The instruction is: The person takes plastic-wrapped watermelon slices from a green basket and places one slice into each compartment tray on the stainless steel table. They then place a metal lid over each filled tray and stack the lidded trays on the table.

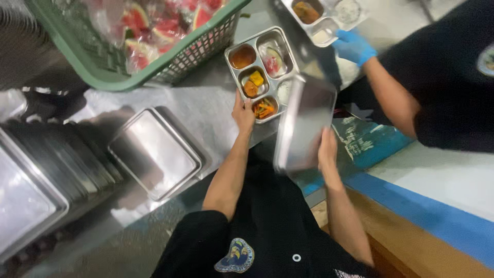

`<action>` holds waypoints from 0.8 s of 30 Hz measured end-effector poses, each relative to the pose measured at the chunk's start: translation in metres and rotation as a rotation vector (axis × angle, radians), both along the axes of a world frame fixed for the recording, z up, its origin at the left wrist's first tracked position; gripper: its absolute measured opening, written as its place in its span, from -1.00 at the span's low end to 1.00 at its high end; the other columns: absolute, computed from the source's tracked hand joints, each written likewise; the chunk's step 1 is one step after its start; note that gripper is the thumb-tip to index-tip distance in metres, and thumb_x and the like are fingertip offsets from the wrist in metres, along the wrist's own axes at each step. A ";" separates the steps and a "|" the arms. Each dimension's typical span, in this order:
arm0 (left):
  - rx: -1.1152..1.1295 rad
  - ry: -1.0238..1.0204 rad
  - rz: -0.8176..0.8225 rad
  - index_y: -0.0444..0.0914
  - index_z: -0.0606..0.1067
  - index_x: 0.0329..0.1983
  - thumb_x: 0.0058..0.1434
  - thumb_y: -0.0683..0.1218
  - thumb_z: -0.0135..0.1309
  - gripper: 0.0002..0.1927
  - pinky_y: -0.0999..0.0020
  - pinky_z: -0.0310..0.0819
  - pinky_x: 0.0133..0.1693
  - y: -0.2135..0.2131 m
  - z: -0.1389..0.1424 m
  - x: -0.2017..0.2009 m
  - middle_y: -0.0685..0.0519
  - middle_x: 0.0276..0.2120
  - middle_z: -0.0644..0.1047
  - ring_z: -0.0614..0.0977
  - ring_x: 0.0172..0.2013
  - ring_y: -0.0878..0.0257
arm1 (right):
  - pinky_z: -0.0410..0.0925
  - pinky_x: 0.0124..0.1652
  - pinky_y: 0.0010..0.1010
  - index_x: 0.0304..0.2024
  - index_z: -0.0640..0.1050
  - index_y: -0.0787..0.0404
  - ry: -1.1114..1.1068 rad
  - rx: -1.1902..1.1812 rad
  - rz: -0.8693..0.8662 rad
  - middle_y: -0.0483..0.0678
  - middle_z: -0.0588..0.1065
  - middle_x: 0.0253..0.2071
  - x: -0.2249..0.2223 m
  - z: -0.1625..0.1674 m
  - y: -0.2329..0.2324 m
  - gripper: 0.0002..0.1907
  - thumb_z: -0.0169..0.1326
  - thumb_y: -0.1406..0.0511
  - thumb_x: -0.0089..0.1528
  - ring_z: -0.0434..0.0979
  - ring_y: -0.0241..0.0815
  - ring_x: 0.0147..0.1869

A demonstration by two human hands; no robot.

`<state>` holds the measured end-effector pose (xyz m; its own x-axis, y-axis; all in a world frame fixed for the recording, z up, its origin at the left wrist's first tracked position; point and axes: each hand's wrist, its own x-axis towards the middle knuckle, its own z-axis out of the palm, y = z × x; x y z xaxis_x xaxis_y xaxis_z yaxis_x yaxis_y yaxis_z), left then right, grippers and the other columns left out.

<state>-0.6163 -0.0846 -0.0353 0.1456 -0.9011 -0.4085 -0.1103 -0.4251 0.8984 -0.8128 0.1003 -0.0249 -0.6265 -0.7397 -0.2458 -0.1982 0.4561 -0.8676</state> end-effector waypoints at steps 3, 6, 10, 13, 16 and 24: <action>-0.071 0.035 0.022 -0.13 0.27 0.51 0.37 -0.21 0.02 -0.38 0.32 0.51 -0.10 0.019 0.001 0.035 -0.11 -0.12 0.64 0.60 -0.20 0.28 | 0.37 -0.05 -0.04 0.06 0.48 0.20 0.194 0.059 0.109 0.16 0.57 -0.11 -0.009 0.010 -0.091 -0.56 -0.13 0.00 0.44 0.57 0.18 -0.01; -0.002 0.162 0.090 -0.19 0.27 0.48 0.38 -0.18 -0.01 -0.42 0.35 0.54 -0.07 0.030 -0.009 0.073 -0.10 0.02 0.62 0.60 -0.11 0.28 | 0.32 -0.02 0.05 0.05 0.44 0.27 0.260 0.243 0.264 0.26 0.56 -0.13 0.024 0.006 -0.168 -0.51 -0.05 -0.02 0.41 0.51 0.35 0.00; -0.041 0.147 0.170 -0.40 0.38 0.49 0.70 -0.10 -0.06 -0.60 0.36 0.30 0.31 0.037 -0.027 0.119 -0.16 0.39 0.48 0.50 0.32 0.17 | 0.35 -0.01 0.02 0.14 0.37 0.34 0.360 0.162 0.547 0.28 0.56 -0.09 0.096 -0.003 -0.206 -0.42 0.12 0.00 0.37 0.54 0.32 0.00; 0.180 0.122 0.153 -0.44 0.11 0.47 0.40 -0.06 0.25 -0.23 0.28 0.27 0.25 0.045 -0.033 0.146 -0.19 0.30 0.38 0.44 0.28 0.08 | 0.41 0.04 -0.09 0.27 0.28 0.35 0.155 0.030 0.662 0.22 0.55 0.02 0.129 -0.017 -0.204 -0.38 0.20 0.16 0.33 0.58 0.15 0.07; 0.062 0.276 0.267 -0.41 0.36 0.31 0.06 -0.12 0.31 -0.26 0.20 0.49 0.10 0.061 -0.035 0.158 -0.18 0.11 0.59 0.62 0.09 0.00 | 0.46 0.10 -0.21 0.37 0.17 0.30 -0.344 0.113 0.676 0.14 0.51 0.10 0.129 -0.027 -0.190 -0.30 0.16 0.40 0.25 0.56 -0.01 0.16; 0.045 -0.080 0.222 -0.35 0.39 0.22 0.06 -0.04 0.33 -0.32 0.21 0.52 0.02 0.118 0.044 0.177 -0.21 -0.05 0.61 0.66 -0.04 0.04 | 0.40 0.19 -0.18 0.40 0.29 0.26 -0.641 0.207 0.521 0.15 0.50 0.17 0.128 0.020 -0.157 -0.24 0.07 0.59 0.13 0.53 0.04 0.24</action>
